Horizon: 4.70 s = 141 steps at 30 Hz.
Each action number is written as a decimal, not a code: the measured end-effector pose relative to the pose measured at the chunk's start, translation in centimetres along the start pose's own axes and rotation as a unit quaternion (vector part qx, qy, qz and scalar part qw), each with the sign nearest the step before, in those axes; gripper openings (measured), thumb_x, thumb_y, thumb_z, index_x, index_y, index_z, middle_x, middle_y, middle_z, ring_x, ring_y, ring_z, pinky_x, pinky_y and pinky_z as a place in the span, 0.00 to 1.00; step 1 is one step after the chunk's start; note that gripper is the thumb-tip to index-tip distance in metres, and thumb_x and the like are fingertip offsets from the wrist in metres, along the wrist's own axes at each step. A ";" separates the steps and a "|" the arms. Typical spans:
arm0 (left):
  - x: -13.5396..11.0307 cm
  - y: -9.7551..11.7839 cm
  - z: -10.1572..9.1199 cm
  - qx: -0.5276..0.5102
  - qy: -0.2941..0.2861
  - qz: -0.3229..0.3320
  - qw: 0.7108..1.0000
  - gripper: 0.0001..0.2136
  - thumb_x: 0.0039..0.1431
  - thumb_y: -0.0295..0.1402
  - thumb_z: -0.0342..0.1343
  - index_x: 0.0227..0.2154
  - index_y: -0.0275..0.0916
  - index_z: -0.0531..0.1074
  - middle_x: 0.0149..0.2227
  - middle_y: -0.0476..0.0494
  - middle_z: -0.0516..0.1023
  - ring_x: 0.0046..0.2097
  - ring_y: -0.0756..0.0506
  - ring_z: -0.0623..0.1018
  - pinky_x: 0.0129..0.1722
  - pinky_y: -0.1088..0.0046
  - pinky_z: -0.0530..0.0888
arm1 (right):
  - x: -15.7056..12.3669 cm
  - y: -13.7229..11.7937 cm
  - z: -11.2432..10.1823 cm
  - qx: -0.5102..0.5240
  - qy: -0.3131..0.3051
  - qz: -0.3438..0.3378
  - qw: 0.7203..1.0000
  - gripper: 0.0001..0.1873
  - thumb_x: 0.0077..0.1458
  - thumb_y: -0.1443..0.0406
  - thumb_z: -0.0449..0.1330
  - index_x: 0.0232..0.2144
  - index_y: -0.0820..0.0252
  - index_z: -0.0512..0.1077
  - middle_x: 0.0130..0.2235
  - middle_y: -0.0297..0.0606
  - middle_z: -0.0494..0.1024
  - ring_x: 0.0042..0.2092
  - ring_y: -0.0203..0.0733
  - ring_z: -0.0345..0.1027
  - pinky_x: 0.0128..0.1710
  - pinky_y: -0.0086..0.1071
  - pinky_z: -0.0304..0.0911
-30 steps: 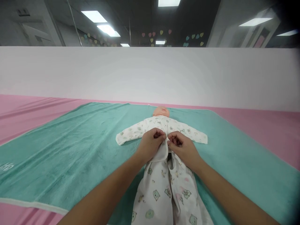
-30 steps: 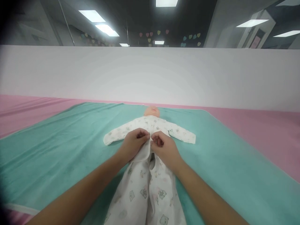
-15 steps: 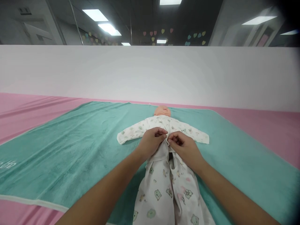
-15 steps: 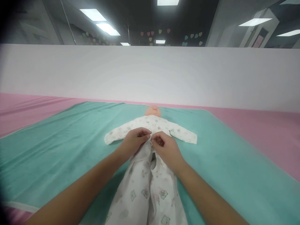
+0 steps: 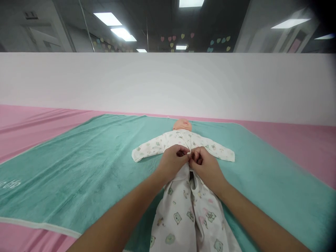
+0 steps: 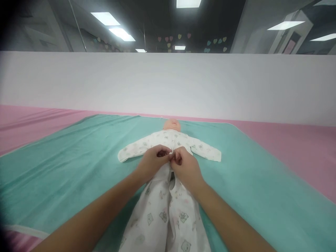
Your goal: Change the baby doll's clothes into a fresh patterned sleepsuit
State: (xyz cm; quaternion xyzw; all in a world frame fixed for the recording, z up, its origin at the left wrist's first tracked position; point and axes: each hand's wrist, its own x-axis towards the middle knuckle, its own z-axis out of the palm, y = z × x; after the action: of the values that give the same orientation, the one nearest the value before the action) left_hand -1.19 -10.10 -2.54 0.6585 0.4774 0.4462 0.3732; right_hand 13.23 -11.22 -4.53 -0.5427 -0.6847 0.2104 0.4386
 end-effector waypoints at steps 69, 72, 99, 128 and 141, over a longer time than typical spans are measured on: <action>0.1 -0.9 -0.8 -0.026 0.011 0.030 0.999 0.08 0.48 0.28 0.53 0.34 0.39 0.69 0.28 0.51 0.70 0.30 0.53 0.69 0.30 0.79 0.66 | -0.4 -1.2 -0.4 -0.074 -0.018 -0.035 0.996 0.09 0.55 0.57 0.51 0.29 0.54 0.60 0.28 0.31 0.65 0.27 0.37 0.59 0.24 0.31 0.53; 0.3 -1.5 -1.1 0.024 0.026 0.042 0.998 0.11 0.48 0.25 0.50 0.35 0.40 0.69 0.29 0.52 0.69 0.28 0.54 0.66 0.28 0.79 0.65 | -0.5 -1.7 -0.5 -0.135 -0.014 -0.041 0.990 0.10 0.53 0.56 0.52 0.28 0.55 0.59 0.31 0.32 0.65 0.25 0.35 0.58 0.23 0.31 0.52; 0.5 -2.9 -0.5 0.238 0.038 0.286 0.927 0.14 0.58 0.22 0.47 0.40 0.43 0.73 0.47 0.48 0.71 0.51 0.48 0.68 0.52 0.65 0.67 | -0.1 -0.1 -1.1 -0.156 -0.006 -0.113 0.981 0.02 0.52 0.68 0.50 0.30 0.56 0.59 0.28 0.28 0.65 0.28 0.33 0.57 0.26 0.28 0.50; 0.3 -3.0 -1.0 0.194 0.031 0.294 0.936 0.16 0.58 0.22 0.44 0.42 0.44 0.72 0.48 0.45 0.71 0.51 0.47 0.68 0.52 0.64 0.67 | -0.9 0.6 -2.0 -0.131 -0.065 -0.320 0.936 0.08 0.45 0.76 0.48 0.21 0.60 0.61 0.22 0.29 0.63 0.24 0.31 0.52 0.24 0.28 0.47; 0.5 -3.0 -1.7 0.177 0.091 0.223 0.954 0.10 0.56 0.23 0.44 0.31 0.39 0.70 0.34 0.47 0.72 0.39 0.49 0.70 0.41 0.71 0.68 | -1.3 -0.2 -2.6 0.088 -0.086 -0.132 0.984 0.08 0.56 0.63 0.50 0.32 0.57 0.69 0.25 0.32 0.70 0.23 0.33 0.57 0.25 0.28 0.55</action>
State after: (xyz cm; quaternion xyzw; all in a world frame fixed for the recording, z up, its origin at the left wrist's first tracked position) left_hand -3.62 -8.72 -4.67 0.7605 0.4216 0.4843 0.0970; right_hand 15.27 -12.97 -3.48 -0.3868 -0.7644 0.2554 0.4481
